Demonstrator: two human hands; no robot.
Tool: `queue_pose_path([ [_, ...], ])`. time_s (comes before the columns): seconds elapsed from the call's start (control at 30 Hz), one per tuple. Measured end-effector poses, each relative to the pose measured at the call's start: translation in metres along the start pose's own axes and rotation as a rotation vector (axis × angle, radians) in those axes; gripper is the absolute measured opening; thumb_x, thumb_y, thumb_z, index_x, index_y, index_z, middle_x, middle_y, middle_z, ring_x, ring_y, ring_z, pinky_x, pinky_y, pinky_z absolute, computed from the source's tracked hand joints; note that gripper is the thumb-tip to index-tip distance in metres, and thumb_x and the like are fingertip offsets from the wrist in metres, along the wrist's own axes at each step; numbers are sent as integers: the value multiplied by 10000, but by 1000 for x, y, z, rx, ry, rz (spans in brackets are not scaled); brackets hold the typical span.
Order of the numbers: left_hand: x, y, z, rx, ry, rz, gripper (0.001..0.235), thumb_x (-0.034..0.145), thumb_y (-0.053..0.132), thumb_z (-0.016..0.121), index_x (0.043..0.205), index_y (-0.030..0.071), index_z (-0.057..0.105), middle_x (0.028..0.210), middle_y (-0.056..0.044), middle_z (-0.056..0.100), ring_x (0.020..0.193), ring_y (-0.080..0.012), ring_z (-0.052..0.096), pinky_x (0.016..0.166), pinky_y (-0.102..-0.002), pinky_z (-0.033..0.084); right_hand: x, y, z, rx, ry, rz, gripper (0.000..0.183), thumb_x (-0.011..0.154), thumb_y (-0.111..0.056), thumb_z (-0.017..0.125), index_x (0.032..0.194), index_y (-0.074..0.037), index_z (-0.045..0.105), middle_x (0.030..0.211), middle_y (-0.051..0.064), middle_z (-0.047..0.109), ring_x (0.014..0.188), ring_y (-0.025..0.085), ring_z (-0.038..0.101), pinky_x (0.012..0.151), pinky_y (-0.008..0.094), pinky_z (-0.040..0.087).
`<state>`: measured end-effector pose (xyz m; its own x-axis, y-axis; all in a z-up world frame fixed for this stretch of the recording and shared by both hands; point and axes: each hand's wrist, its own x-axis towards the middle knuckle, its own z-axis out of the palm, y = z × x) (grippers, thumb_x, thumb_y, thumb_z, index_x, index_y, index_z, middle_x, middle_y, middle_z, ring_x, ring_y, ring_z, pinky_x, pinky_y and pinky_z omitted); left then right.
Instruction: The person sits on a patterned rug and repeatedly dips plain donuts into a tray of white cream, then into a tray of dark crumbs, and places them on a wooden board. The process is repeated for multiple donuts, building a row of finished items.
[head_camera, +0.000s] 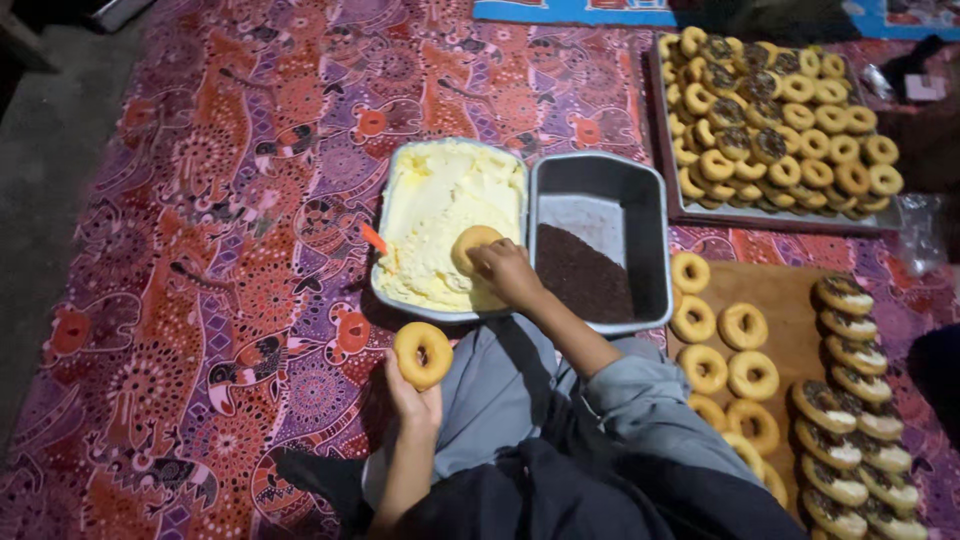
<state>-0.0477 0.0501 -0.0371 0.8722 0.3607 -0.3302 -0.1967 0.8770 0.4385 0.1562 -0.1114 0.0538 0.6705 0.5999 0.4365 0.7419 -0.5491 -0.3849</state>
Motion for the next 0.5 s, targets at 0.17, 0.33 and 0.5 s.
queue_pose_path([
  [0.17,12,10,-5,-21,91,66,667,1027,588,433,1406,49,533,1376,-151,577,1245,-337,563,1077,-506,473,8,-1,25,76,-76,153,418,770,-139,787,1183,-161,722,1025,51,722,1051,298,623,863,486,455],
  [0.33,17,9,-15,-39,123,33,658,1011,596,410,1406,81,515,1396,-126,543,1254,-291,564,1061,-534,474,10,0,21,-11,-63,33,388,749,-128,785,1133,-187,772,1016,38,731,1040,280,644,876,489,469],
  [0.5,32,0,-4,-68,106,56,646,1047,581,429,1475,99,468,1471,-113,510,1338,-240,540,1151,-458,441,-2,-48,7,275,-121,-4,385,791,-136,823,1167,-96,747,963,82,709,953,293,645,872,439,521],
])
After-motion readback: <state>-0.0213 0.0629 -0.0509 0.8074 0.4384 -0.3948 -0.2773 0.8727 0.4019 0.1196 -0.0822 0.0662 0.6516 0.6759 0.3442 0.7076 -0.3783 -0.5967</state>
